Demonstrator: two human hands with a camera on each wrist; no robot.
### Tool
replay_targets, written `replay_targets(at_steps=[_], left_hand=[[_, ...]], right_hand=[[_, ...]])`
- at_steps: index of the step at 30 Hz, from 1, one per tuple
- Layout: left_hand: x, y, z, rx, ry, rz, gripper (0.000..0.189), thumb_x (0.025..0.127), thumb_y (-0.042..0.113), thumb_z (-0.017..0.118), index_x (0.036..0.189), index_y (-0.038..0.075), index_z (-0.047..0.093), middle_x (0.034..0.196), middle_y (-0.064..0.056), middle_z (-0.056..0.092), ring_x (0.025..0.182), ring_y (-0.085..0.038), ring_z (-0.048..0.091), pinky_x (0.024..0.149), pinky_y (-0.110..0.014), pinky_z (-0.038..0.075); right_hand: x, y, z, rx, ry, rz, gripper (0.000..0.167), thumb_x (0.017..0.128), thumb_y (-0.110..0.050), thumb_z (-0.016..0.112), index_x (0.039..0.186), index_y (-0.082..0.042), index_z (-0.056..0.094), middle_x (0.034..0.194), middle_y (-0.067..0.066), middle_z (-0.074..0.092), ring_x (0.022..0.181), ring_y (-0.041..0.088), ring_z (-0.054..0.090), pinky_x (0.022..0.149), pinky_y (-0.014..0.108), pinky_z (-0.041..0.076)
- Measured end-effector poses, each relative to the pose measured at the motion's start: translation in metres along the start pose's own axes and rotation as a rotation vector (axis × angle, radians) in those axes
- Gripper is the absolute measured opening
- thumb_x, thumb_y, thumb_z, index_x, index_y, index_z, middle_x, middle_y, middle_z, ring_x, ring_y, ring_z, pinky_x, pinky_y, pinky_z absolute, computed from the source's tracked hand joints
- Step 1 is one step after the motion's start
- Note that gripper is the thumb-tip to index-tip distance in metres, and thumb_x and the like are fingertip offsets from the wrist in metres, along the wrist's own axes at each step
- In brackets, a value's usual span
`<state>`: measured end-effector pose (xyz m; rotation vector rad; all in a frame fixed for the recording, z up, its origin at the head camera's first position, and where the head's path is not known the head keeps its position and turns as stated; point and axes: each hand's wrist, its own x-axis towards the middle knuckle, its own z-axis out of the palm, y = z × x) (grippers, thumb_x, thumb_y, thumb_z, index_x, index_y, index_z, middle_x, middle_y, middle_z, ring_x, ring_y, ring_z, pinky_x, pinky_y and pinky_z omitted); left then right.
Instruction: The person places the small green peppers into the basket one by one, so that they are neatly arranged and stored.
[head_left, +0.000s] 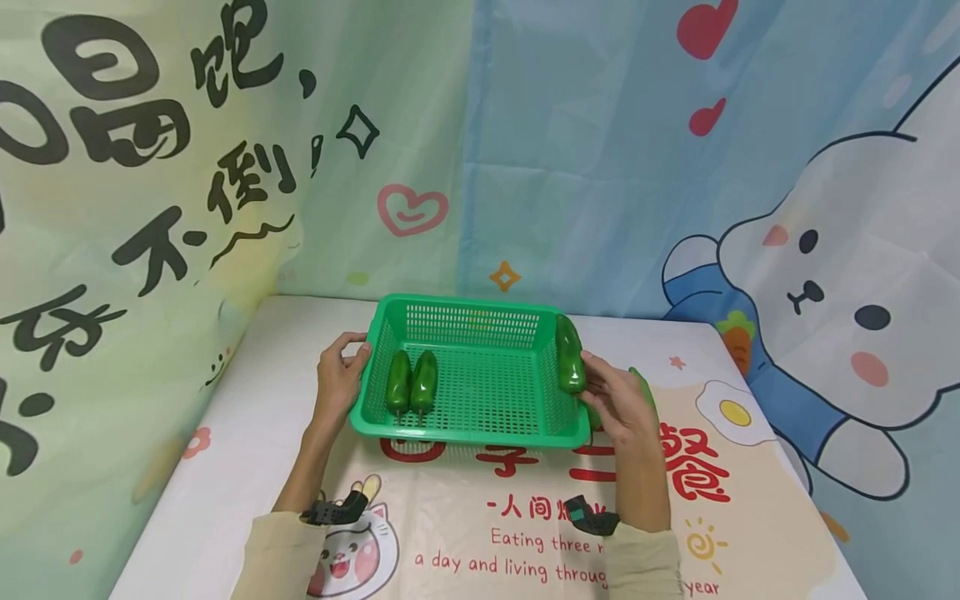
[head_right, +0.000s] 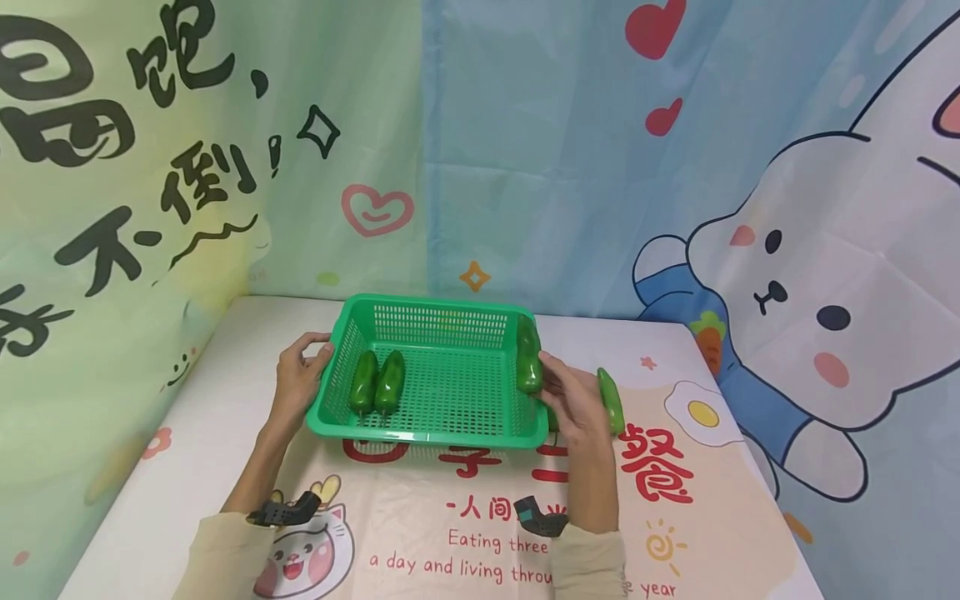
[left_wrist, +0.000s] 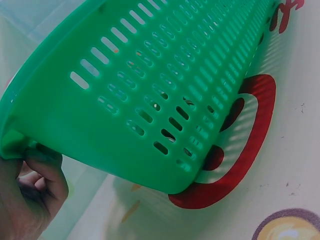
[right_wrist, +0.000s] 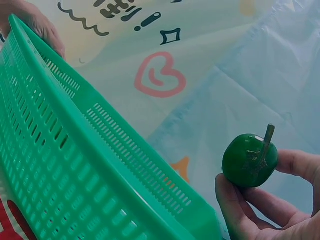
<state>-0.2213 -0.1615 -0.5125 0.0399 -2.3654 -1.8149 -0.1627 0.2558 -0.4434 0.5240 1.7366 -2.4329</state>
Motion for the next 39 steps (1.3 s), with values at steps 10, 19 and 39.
replay_targets(at_steps=[10, 19, 39], left_hand=[[-0.001, 0.002, 0.001, -0.014, -0.004, -0.007, 0.035, 0.115, 0.023, 0.057, 0.140, 0.001, 0.067, 0.095, -0.034, 0.079, 0.058, -0.004, 0.070, 0.056, -0.022, 0.057], [-0.002, 0.002, 0.000, -0.007, -0.006, -0.015, 0.036, 0.115, 0.025, 0.057, 0.141, 0.002, 0.066, 0.096, -0.033, 0.079, 0.060, -0.007, 0.071, 0.056, -0.022, 0.057], [0.000, 0.000, 0.001, -0.009, 0.001, -0.015, 0.034, 0.115, 0.024, 0.057, 0.140, 0.002, 0.067, 0.097, -0.033, 0.079, 0.060, -0.004, 0.070, 0.057, -0.022, 0.057]], right_hand=[[0.001, 0.001, 0.014, 0.032, -0.001, 0.044, 0.014, 0.108, -0.025, 0.072, 0.099, -0.016, 0.079, 0.100, -0.002, 0.077, 0.099, 0.011, 0.072, 0.091, 0.025, 0.064], [0.002, 0.007, 0.023, 0.014, -0.008, 0.028, 0.013, 0.109, -0.021, 0.070, 0.101, -0.014, 0.078, 0.099, -0.002, 0.079, 0.099, 0.011, 0.073, 0.091, 0.025, 0.064], [0.005, 0.021, 0.043, -0.035, -0.061, -0.026, 0.020, 0.109, -0.016, 0.068, 0.122, -0.002, 0.074, 0.098, -0.002, 0.081, 0.097, 0.013, 0.076, 0.089, 0.026, 0.065]])
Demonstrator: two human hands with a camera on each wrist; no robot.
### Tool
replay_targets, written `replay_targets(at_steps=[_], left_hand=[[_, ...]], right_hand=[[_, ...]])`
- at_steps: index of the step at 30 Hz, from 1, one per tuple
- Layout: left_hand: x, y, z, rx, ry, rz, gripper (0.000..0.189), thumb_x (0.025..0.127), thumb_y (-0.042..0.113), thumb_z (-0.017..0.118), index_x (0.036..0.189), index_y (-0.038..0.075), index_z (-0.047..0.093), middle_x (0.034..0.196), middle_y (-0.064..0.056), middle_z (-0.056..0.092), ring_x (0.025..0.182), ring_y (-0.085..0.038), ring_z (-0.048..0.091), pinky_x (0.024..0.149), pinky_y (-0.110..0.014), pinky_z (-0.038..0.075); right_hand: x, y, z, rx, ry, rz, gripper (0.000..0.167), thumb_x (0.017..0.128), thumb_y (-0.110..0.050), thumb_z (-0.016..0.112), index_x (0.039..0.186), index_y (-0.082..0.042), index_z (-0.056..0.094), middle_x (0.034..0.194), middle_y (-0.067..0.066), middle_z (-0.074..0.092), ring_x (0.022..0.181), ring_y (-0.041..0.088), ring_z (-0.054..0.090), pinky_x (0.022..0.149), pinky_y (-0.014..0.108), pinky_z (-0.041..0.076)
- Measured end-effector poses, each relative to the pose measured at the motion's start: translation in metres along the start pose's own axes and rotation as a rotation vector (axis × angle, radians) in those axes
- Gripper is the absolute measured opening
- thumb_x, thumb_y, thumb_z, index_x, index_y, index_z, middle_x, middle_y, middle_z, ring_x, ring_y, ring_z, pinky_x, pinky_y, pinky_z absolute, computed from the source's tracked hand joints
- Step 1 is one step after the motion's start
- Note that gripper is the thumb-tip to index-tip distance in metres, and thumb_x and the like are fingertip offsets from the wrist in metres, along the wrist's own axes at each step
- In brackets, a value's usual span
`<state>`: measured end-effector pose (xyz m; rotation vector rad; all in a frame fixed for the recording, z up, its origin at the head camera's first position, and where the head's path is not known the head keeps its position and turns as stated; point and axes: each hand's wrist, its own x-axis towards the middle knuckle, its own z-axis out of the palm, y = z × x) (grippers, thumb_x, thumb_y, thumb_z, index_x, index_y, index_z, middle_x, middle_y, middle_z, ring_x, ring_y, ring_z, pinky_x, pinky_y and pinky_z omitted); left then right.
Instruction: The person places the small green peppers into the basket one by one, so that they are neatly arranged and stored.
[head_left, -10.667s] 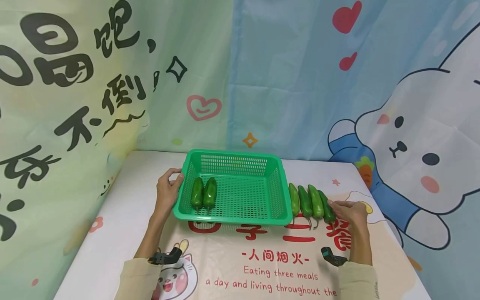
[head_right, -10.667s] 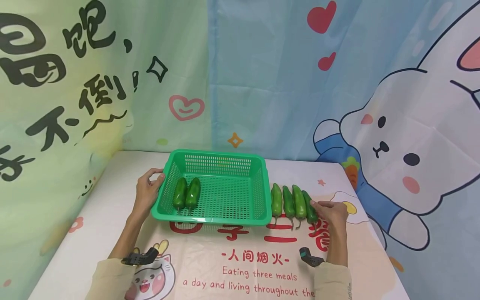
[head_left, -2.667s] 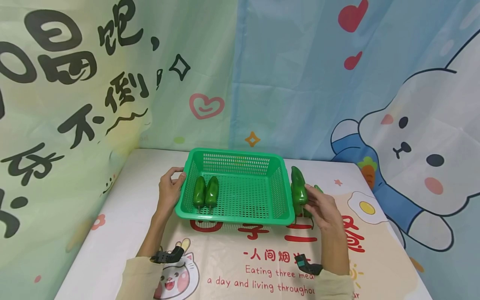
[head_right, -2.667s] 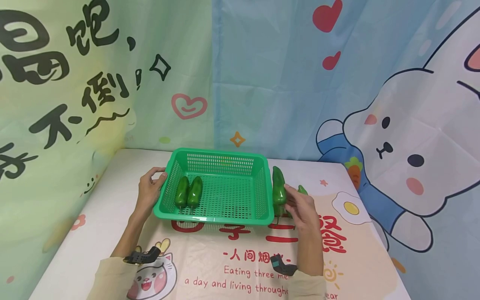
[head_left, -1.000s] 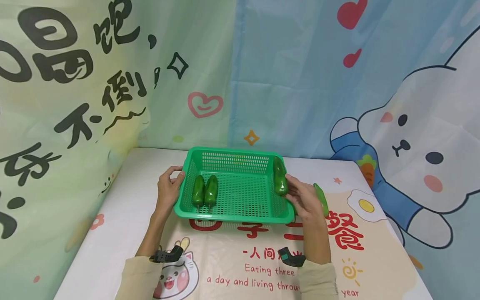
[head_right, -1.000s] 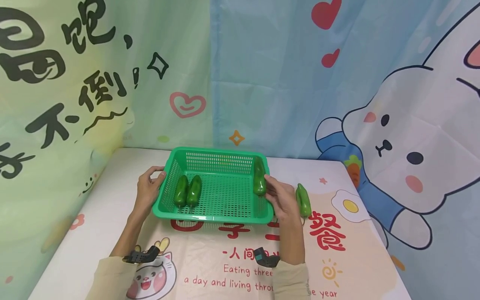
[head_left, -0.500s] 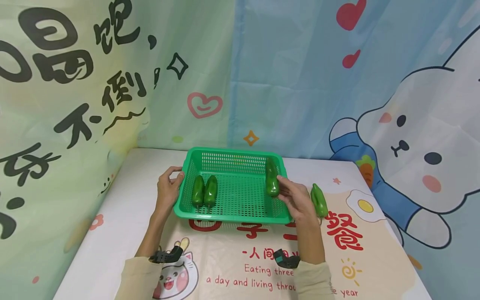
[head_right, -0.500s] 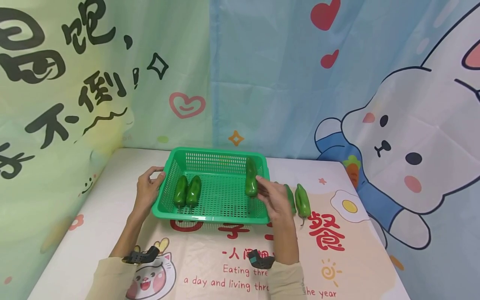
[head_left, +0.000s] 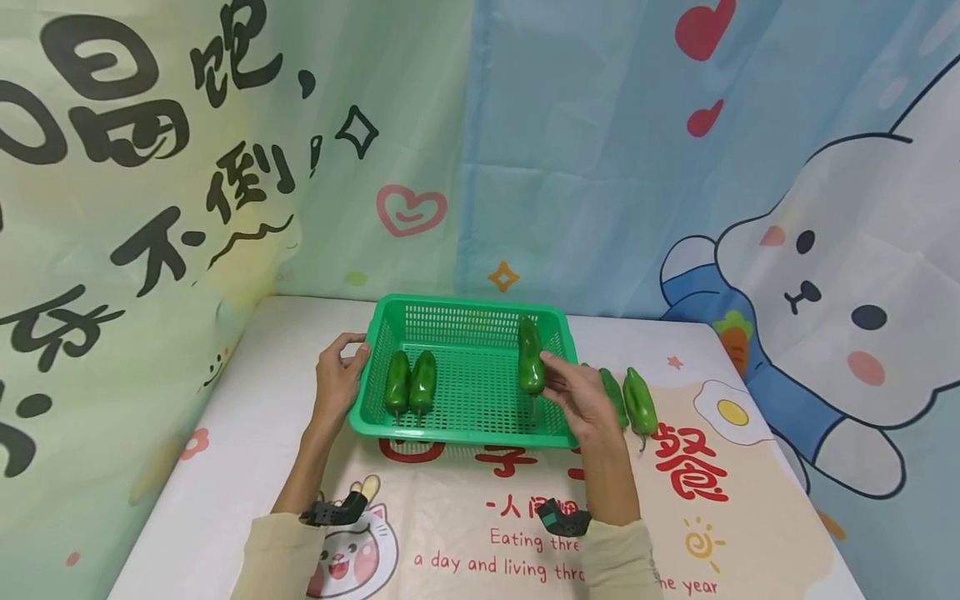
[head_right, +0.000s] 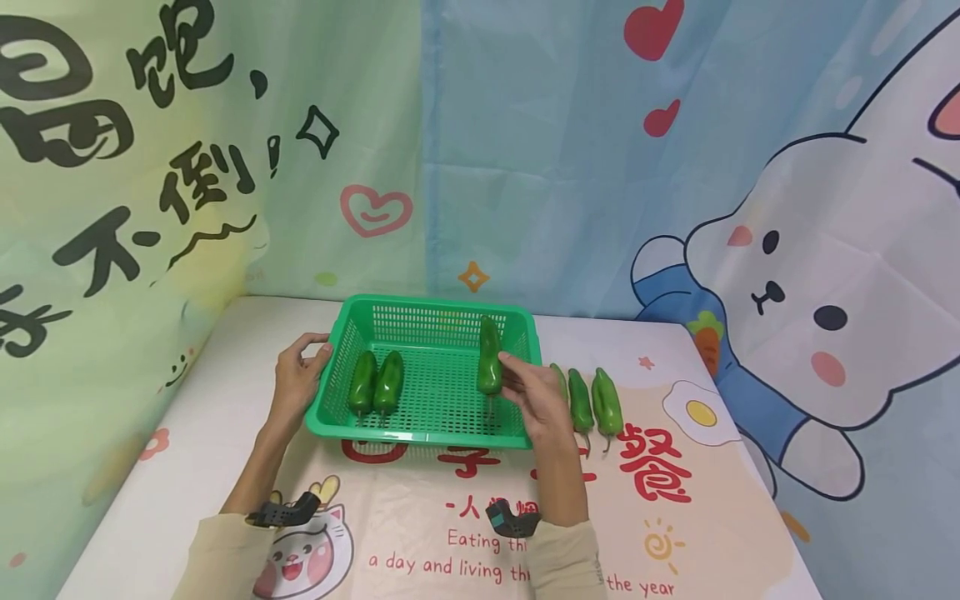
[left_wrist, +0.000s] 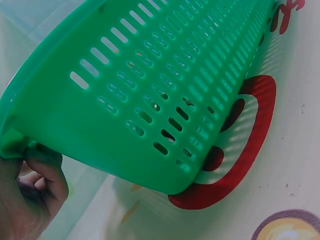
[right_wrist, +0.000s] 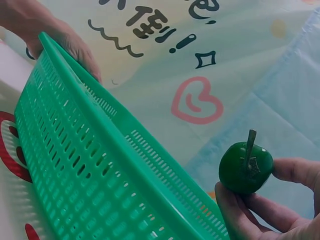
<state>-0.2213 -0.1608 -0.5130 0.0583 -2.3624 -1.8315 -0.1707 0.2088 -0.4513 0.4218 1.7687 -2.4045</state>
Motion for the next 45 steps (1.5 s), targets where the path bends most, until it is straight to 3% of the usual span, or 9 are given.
replay_targets(at_steps=[9, 21, 28, 35, 45], left_hand=[[0.001, 0.000, -0.001, 0.001, -0.001, 0.008, 0.034, 0.115, 0.024, 0.057, 0.140, 0.002, 0.067, 0.096, -0.032, 0.080, 0.059, -0.003, 0.070, 0.056, -0.022, 0.057], [0.000, 0.001, -0.001, -0.016, -0.014, -0.013, 0.037, 0.115, 0.024, 0.057, 0.143, 0.001, 0.065, 0.098, -0.035, 0.079, 0.061, -0.008, 0.072, 0.055, -0.022, 0.057], [-0.010, 0.031, -0.005, -0.040, -0.041, -0.034, 0.034, 0.114, 0.011, 0.056, 0.141, -0.008, 0.063, 0.095, -0.038, 0.076, 0.060, -0.014, 0.074, 0.054, -0.022, 0.057], [0.000, 0.003, -0.001, -0.028, -0.021, -0.025, 0.037, 0.115, 0.021, 0.056, 0.144, 0.000, 0.064, 0.098, -0.037, 0.078, 0.059, -0.009, 0.072, 0.054, -0.022, 0.056], [-0.001, 0.002, -0.001, -0.018, -0.008, 0.005, 0.037, 0.115, 0.025, 0.058, 0.143, 0.002, 0.066, 0.097, -0.033, 0.079, 0.059, -0.007, 0.071, 0.055, -0.022, 0.057]], right_hand=[[0.004, 0.004, 0.009, -0.017, 0.016, 0.009, 0.029, 0.108, -0.016, 0.070, 0.131, 0.003, 0.071, 0.097, -0.002, 0.080, 0.096, 0.012, 0.076, 0.088, 0.026, 0.065], [0.011, 0.014, 0.026, -0.039, 0.024, 0.047, 0.025, 0.107, -0.015, 0.072, 0.124, 0.002, 0.075, 0.092, -0.003, 0.079, 0.089, 0.012, 0.075, 0.079, 0.024, 0.065], [0.013, 0.019, 0.038, -0.040, 0.057, 0.079, 0.027, 0.104, -0.015, 0.075, 0.123, 0.004, 0.076, 0.091, 0.000, 0.079, 0.086, 0.014, 0.076, 0.078, 0.025, 0.065], [0.016, 0.024, 0.047, -0.042, 0.072, 0.106, 0.026, 0.103, -0.016, 0.077, 0.121, 0.002, 0.079, 0.091, 0.002, 0.080, 0.087, 0.015, 0.077, 0.079, 0.026, 0.066], [0.019, 0.032, 0.062, 0.078, 0.109, 0.163, 0.021, 0.102, -0.013, 0.077, 0.117, 0.001, 0.079, 0.091, 0.005, 0.077, 0.086, 0.017, 0.077, 0.078, 0.029, 0.065]])
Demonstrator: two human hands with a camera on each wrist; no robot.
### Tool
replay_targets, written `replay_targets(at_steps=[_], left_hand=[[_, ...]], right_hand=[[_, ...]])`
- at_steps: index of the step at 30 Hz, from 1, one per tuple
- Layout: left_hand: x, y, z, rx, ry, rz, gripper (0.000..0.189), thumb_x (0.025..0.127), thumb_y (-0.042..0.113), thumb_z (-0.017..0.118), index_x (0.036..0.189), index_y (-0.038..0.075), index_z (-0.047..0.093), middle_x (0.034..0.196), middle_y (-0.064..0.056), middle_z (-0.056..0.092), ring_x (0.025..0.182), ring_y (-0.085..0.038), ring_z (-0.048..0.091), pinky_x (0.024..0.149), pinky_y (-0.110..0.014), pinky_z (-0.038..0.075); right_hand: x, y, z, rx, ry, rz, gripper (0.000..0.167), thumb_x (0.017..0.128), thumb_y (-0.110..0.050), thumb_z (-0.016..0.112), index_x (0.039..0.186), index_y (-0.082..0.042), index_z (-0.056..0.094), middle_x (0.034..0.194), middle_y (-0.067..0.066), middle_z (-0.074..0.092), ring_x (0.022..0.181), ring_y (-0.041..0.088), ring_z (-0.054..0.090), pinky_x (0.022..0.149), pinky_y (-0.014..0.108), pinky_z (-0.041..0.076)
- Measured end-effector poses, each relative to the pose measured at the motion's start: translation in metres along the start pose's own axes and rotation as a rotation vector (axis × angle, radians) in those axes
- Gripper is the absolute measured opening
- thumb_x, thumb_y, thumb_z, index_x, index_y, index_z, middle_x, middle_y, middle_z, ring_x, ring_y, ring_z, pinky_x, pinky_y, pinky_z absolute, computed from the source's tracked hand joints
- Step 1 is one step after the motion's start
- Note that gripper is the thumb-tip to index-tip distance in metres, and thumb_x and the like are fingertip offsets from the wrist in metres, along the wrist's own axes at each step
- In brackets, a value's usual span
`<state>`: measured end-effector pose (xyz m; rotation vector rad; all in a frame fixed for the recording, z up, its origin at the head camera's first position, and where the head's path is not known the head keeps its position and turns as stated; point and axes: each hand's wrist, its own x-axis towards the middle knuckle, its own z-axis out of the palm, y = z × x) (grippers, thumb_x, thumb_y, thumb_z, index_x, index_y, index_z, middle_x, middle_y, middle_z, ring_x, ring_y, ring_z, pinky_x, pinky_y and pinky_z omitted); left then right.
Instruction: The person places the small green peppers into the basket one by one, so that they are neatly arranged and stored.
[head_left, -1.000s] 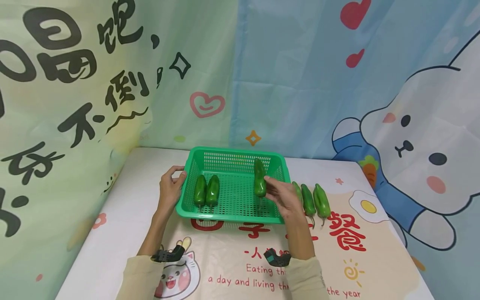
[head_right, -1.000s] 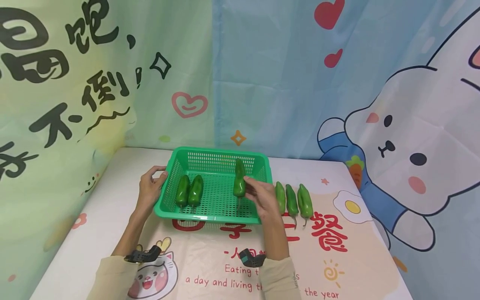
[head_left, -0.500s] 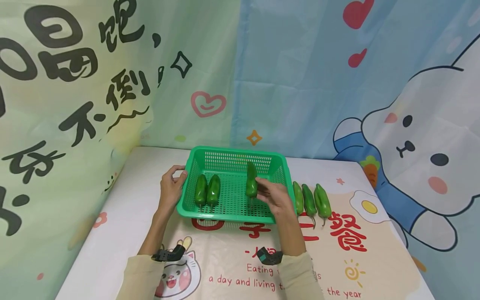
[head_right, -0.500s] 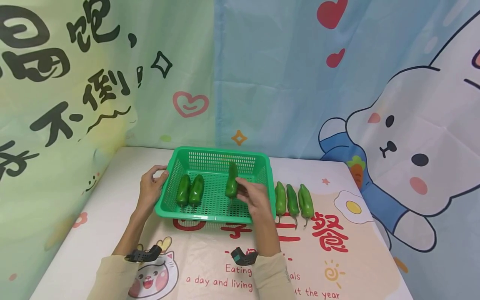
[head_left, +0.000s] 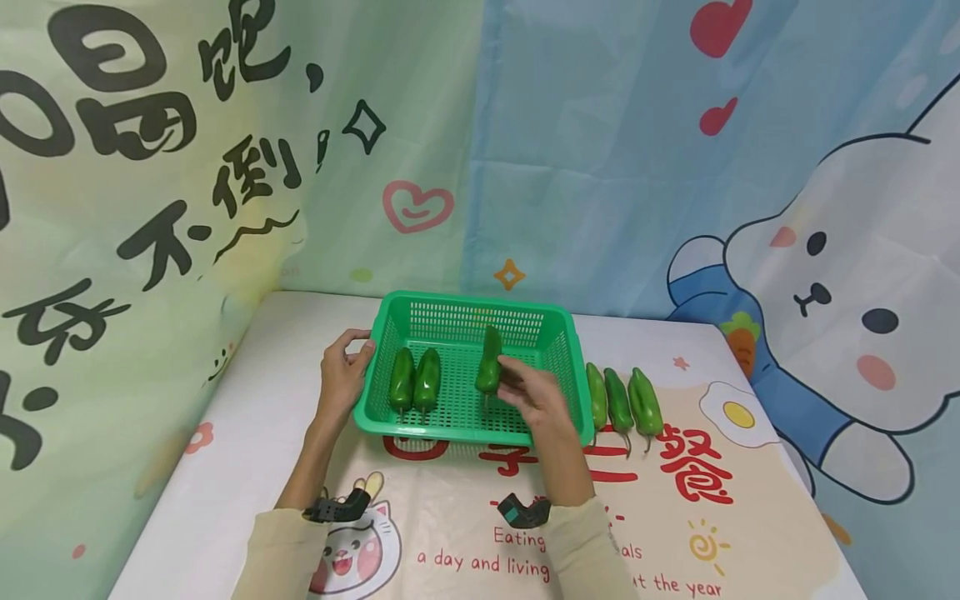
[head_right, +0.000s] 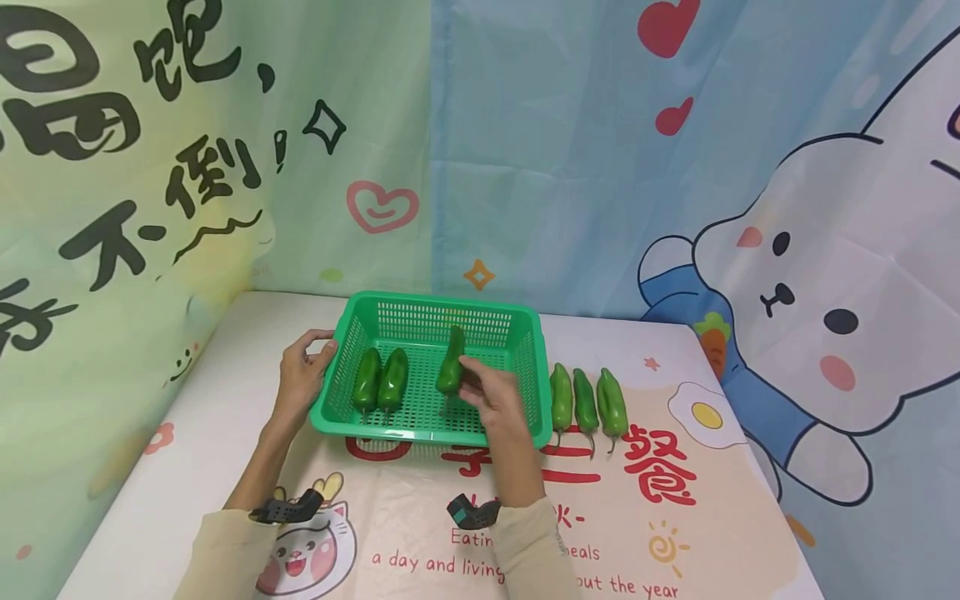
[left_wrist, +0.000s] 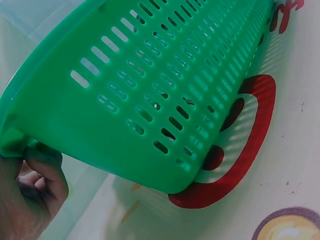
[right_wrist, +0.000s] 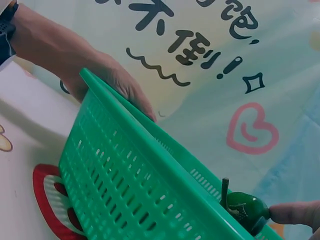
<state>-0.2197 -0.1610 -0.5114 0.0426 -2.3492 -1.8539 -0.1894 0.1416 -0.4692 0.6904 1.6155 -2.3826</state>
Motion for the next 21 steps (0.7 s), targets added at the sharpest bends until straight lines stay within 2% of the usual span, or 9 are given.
replay_targets(at_steps=[2, 5, 8, 10, 13, 17, 21], left_hand=[[0.000, 0.000, 0.000, 0.001, 0.002, -0.001, 0.036, 0.115, 0.025, 0.058, 0.142, 0.003, 0.066, 0.097, -0.033, 0.079, 0.059, -0.006, 0.071, 0.055, -0.022, 0.057], [0.000, 0.000, 0.001, 0.002, 0.003, -0.003, 0.036, 0.115, 0.025, 0.058, 0.141, 0.003, 0.067, 0.098, -0.034, 0.079, 0.060, -0.007, 0.072, 0.056, -0.022, 0.058], [-0.001, -0.001, 0.001, 0.005, 0.003, -0.003, 0.035, 0.115, 0.025, 0.058, 0.141, 0.003, 0.067, 0.098, -0.034, 0.079, 0.062, -0.008, 0.073, 0.057, -0.022, 0.058], [-0.001, -0.001, 0.001, 0.007, 0.000, -0.002, 0.036, 0.115, 0.025, 0.058, 0.142, 0.003, 0.066, 0.099, -0.033, 0.079, 0.062, -0.008, 0.074, 0.057, -0.022, 0.058], [0.000, -0.001, 0.001, 0.004, 0.001, 0.003, 0.036, 0.115, 0.025, 0.058, 0.142, 0.002, 0.066, 0.097, -0.034, 0.079, 0.061, -0.008, 0.073, 0.056, -0.023, 0.058], [0.001, -0.002, 0.001, 0.004, 0.004, 0.004, 0.036, 0.115, 0.025, 0.058, 0.141, 0.002, 0.066, 0.097, -0.034, 0.079, 0.059, -0.006, 0.072, 0.055, -0.022, 0.058], [0.001, -0.002, 0.001, 0.011, 0.002, -0.001, 0.035, 0.115, 0.024, 0.057, 0.141, 0.003, 0.066, 0.096, -0.033, 0.079, 0.059, -0.005, 0.071, 0.055, -0.022, 0.058]], right_hand=[[0.001, 0.002, 0.003, 0.015, -0.003, 0.012, 0.022, 0.102, -0.012, 0.077, 0.119, 0.002, 0.079, 0.093, 0.007, 0.077, 0.088, 0.018, 0.076, 0.082, 0.031, 0.065], [0.004, 0.004, 0.006, 0.050, -0.011, 0.040, 0.026, 0.102, -0.010, 0.076, 0.125, 0.004, 0.076, 0.097, 0.009, 0.077, 0.095, 0.021, 0.076, 0.097, 0.038, 0.063], [0.006, 0.006, 0.009, 0.106, -0.013, 0.086, 0.029, 0.103, -0.007, 0.074, 0.129, 0.004, 0.072, 0.104, 0.011, 0.075, 0.105, 0.025, 0.074, 0.113, 0.046, 0.057], [0.008, 0.007, 0.011, 0.136, -0.009, 0.115, 0.028, 0.103, -0.005, 0.073, 0.130, 0.004, 0.070, 0.109, 0.014, 0.074, 0.113, 0.029, 0.071, 0.119, 0.049, 0.052], [0.011, 0.008, 0.014, 0.138, -0.005, 0.139, 0.030, 0.104, -0.005, 0.071, 0.133, 0.004, 0.068, 0.120, 0.018, 0.070, 0.124, 0.033, 0.066, 0.122, 0.049, 0.049], [0.014, 0.010, 0.021, 0.088, -0.014, 0.143, 0.036, 0.105, -0.005, 0.070, 0.139, 0.006, 0.066, 0.136, 0.025, 0.066, 0.132, 0.038, 0.063, 0.123, 0.050, 0.048], [0.017, 0.014, 0.027, 0.071, -0.023, 0.167, 0.035, 0.105, -0.004, 0.069, 0.138, 0.008, 0.067, 0.141, 0.029, 0.063, 0.135, 0.040, 0.060, 0.123, 0.051, 0.048]])
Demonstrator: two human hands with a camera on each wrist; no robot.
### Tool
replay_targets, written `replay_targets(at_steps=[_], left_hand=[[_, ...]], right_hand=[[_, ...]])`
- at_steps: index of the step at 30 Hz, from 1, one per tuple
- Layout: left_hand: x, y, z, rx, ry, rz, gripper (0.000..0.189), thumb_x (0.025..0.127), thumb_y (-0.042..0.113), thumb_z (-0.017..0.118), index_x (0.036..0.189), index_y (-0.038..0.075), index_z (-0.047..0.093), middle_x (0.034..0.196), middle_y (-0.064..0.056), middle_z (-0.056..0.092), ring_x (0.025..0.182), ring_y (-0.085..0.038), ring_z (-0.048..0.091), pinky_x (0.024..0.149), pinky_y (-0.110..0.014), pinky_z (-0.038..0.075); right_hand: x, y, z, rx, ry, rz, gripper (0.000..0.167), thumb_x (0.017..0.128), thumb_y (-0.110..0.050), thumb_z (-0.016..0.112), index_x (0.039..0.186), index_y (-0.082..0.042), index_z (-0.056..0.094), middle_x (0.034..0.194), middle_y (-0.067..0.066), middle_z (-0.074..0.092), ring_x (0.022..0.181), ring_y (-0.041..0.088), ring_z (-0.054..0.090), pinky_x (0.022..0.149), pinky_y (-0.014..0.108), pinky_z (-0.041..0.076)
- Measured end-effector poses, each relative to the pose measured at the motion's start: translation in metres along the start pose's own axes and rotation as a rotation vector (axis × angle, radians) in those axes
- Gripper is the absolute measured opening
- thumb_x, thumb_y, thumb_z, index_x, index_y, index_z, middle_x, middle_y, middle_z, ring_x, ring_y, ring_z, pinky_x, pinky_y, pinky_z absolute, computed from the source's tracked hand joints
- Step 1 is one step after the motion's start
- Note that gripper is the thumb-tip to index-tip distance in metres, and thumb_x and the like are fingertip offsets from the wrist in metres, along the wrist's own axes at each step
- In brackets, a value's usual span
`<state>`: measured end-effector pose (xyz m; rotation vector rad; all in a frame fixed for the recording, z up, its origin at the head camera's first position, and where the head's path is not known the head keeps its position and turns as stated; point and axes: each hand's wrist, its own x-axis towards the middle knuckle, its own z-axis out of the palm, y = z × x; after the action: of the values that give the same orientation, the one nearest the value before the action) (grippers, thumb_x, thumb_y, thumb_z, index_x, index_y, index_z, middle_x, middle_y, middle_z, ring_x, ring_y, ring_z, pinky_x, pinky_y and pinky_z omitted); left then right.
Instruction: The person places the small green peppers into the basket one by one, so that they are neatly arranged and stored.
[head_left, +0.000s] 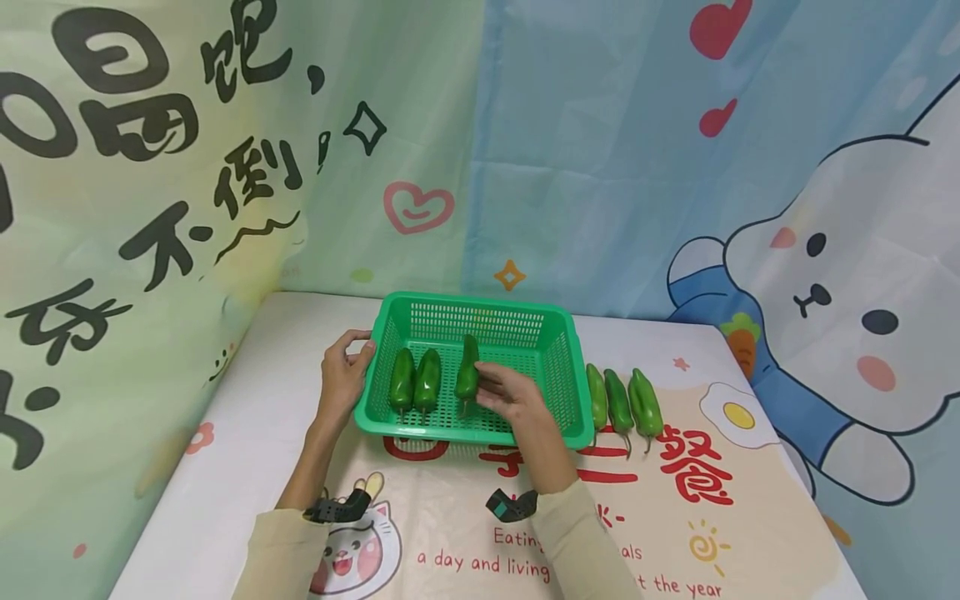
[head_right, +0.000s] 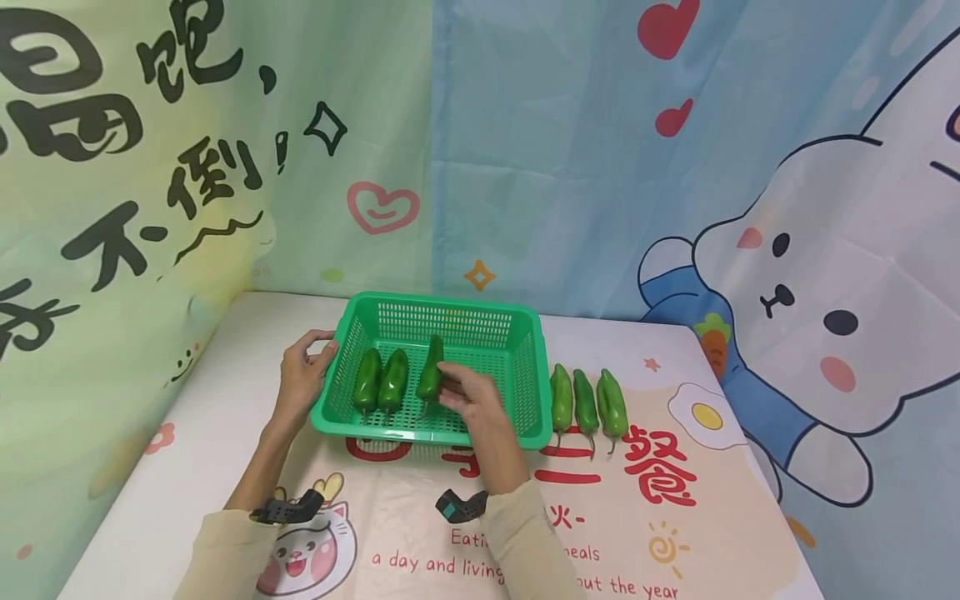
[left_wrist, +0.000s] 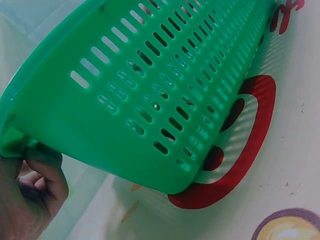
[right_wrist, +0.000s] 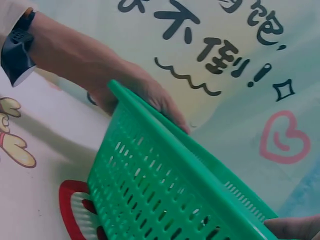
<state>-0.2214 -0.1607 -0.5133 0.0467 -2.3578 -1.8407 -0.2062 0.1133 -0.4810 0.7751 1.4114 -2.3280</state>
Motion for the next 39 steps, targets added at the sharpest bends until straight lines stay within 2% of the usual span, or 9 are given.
replay_targets(at_steps=[6, 12, 15, 20, 23, 26, 30, 39], left_hand=[[-0.001, 0.001, -0.001, -0.009, -0.005, 0.005, 0.035, 0.115, 0.024, 0.057, 0.141, 0.002, 0.066, 0.096, -0.032, 0.079, 0.060, -0.005, 0.071, 0.056, -0.022, 0.057], [-0.003, 0.001, -0.001, -0.023, -0.016, 0.001, 0.036, 0.115, 0.026, 0.057, 0.142, 0.002, 0.066, 0.097, -0.033, 0.079, 0.062, -0.008, 0.072, 0.057, -0.023, 0.057], [-0.002, 0.000, 0.000, -0.019, -0.017, -0.001, 0.036, 0.115, 0.026, 0.057, 0.141, 0.002, 0.066, 0.098, -0.033, 0.079, 0.062, -0.009, 0.072, 0.058, -0.023, 0.057], [0.000, -0.001, 0.000, 0.007, -0.003, 0.003, 0.034, 0.116, 0.024, 0.057, 0.140, 0.003, 0.067, 0.096, -0.033, 0.079, 0.062, -0.008, 0.072, 0.058, -0.022, 0.057], [0.001, -0.001, 0.000, 0.011, 0.000, 0.003, 0.034, 0.116, 0.024, 0.057, 0.140, 0.002, 0.067, 0.095, -0.032, 0.079, 0.061, -0.006, 0.071, 0.058, -0.022, 0.057], [0.001, -0.001, 0.000, 0.011, 0.000, 0.002, 0.034, 0.115, 0.024, 0.057, 0.140, 0.002, 0.067, 0.094, -0.031, 0.080, 0.060, -0.005, 0.070, 0.057, -0.022, 0.057], [0.001, 0.000, -0.002, 0.018, 0.003, 0.002, 0.034, 0.115, 0.024, 0.057, 0.140, 0.002, 0.067, 0.092, -0.031, 0.080, 0.059, -0.005, 0.070, 0.056, -0.022, 0.057], [0.001, -0.002, -0.001, 0.023, 0.008, 0.004, 0.033, 0.115, 0.024, 0.057, 0.139, 0.004, 0.068, 0.092, -0.032, 0.079, 0.056, -0.006, 0.069, 0.055, -0.024, 0.056]], right_hand=[[0.003, 0.004, 0.008, -0.039, 0.021, 0.008, 0.035, 0.104, -0.004, 0.071, 0.136, 0.008, 0.069, 0.134, 0.027, 0.066, 0.138, 0.044, 0.061, 0.121, 0.051, 0.050], [0.005, 0.007, 0.014, -0.137, 0.042, 0.001, 0.036, 0.103, -0.005, 0.072, 0.137, 0.009, 0.069, 0.123, 0.022, 0.068, 0.130, 0.041, 0.065, 0.118, 0.050, 0.053], [0.007, 0.008, 0.017, -0.206, 0.055, 0.008, 0.037, 0.103, -0.007, 0.073, 0.137, 0.008, 0.069, 0.128, 0.023, 0.069, 0.129, 0.040, 0.066, 0.117, 0.049, 0.054], [0.010, 0.004, 0.024, -0.261, 0.055, 0.040, 0.040, 0.104, -0.007, 0.072, 0.140, 0.008, 0.066, 0.140, 0.025, 0.064, 0.138, 0.041, 0.062, 0.119, 0.048, 0.053], [0.013, 0.002, 0.027, -0.281, 0.060, 0.045, 0.040, 0.104, -0.006, 0.071, 0.141, 0.009, 0.065, 0.129, 0.022, 0.066, 0.139, 0.041, 0.061, 0.120, 0.048, 0.052], [0.016, 0.001, 0.029, -0.316, 0.066, 0.040, 0.040, 0.105, -0.006, 0.071, 0.141, 0.009, 0.066, 0.130, 0.023, 0.068, 0.139, 0.041, 0.061, 0.119, 0.048, 0.053], [0.019, 0.000, 0.031, -0.358, 0.085, 0.028, 0.042, 0.103, -0.007, 0.074, 0.141, 0.007, 0.067, 0.149, 0.028, 0.064, 0.141, 0.042, 0.062, 0.117, 0.047, 0.055], [0.020, 0.004, 0.033, -0.434, 0.116, 0.001, 0.041, 0.098, -0.009, 0.082, 0.134, 0.007, 0.071, 0.138, 0.028, 0.072, 0.125, 0.038, 0.074, 0.106, 0.045, 0.062]])
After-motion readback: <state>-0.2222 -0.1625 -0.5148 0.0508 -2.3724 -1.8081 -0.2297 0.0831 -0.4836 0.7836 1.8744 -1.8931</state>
